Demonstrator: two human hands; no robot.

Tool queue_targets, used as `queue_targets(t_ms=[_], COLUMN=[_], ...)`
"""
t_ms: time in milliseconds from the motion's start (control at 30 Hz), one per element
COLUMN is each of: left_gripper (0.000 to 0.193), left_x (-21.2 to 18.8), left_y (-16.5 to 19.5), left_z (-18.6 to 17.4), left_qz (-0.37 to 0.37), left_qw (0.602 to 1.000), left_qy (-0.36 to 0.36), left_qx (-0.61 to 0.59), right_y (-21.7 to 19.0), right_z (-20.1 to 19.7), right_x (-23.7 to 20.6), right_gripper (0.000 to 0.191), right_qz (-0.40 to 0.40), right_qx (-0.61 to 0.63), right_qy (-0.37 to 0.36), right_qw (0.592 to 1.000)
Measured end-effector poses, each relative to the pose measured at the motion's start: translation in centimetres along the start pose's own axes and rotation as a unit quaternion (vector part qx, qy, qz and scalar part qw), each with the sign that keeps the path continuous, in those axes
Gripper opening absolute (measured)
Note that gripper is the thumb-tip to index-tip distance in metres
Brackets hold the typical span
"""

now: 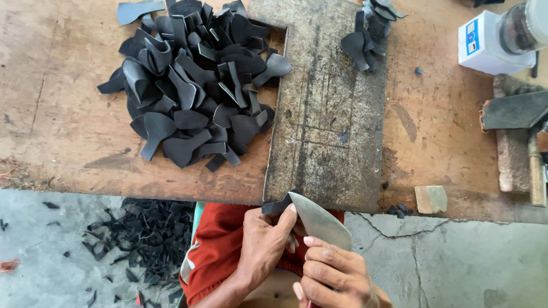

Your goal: The person sits at a workbench holding a pile of black rubber shoe upper pieces. They pick up one piece at a time, hold it against a curved knife, and trim the edges, dropping trimmed scraps onto a growing pile on the floor beside them.

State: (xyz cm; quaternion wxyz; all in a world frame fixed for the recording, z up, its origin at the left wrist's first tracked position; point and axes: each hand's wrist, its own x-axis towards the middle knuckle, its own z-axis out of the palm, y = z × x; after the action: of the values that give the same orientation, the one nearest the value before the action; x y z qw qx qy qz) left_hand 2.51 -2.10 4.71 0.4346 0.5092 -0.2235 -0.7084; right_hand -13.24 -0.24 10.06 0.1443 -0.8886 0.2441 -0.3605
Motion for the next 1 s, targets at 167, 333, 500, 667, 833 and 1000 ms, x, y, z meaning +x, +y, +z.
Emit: queue_targets(t_ms=[167, 333, 500, 667, 833, 1000], left_gripper=[0.033, 0.036, 0.036, 0.033, 0.033, 0.035], left_x=[-0.3, -0.2, 0.3, 0.5, 0.2, 0.2], left_y=[0.4, -0.3, -1.6, -2.0, -1.6, -1.6], left_z=[0.0, -0.2, -0.8, -0.9, -0.5, -0.8], left_qz=[0.003, 0.013, 0.045, 0.061, 0.021, 0.020], left_qw=[1.000, 0.999, 0.998, 0.997, 1.000, 0.999], left_qy=[-0.005, -0.003, -0.031, -0.037, -0.013, -0.016], left_qx=[0.009, 0.034, 0.034, 0.018, 0.005, 0.027], right_y=[0.1, 0.0, 0.2, 0.3, 0.2, 0.4], right_z=[-0.6, -0.8, -0.9, -0.4, -0.2, -0.5], right_x=[0.6, 1.1, 1.6, 1.6, 1.0, 0.7], right_gripper=[0.012, 0.015, 0.012, 0.014, 0.018, 0.018], right_qz=[0.015, 0.035, 0.031, 0.011, 0.027, 0.032], right_qx=[0.043, 0.052, 0.064, 0.047, 0.046, 0.055], right_qy=[0.025, 0.013, -0.005, -0.016, -0.005, -0.016], right_qw=[0.999, 0.998, 0.997, 0.999, 0.999, 0.998])
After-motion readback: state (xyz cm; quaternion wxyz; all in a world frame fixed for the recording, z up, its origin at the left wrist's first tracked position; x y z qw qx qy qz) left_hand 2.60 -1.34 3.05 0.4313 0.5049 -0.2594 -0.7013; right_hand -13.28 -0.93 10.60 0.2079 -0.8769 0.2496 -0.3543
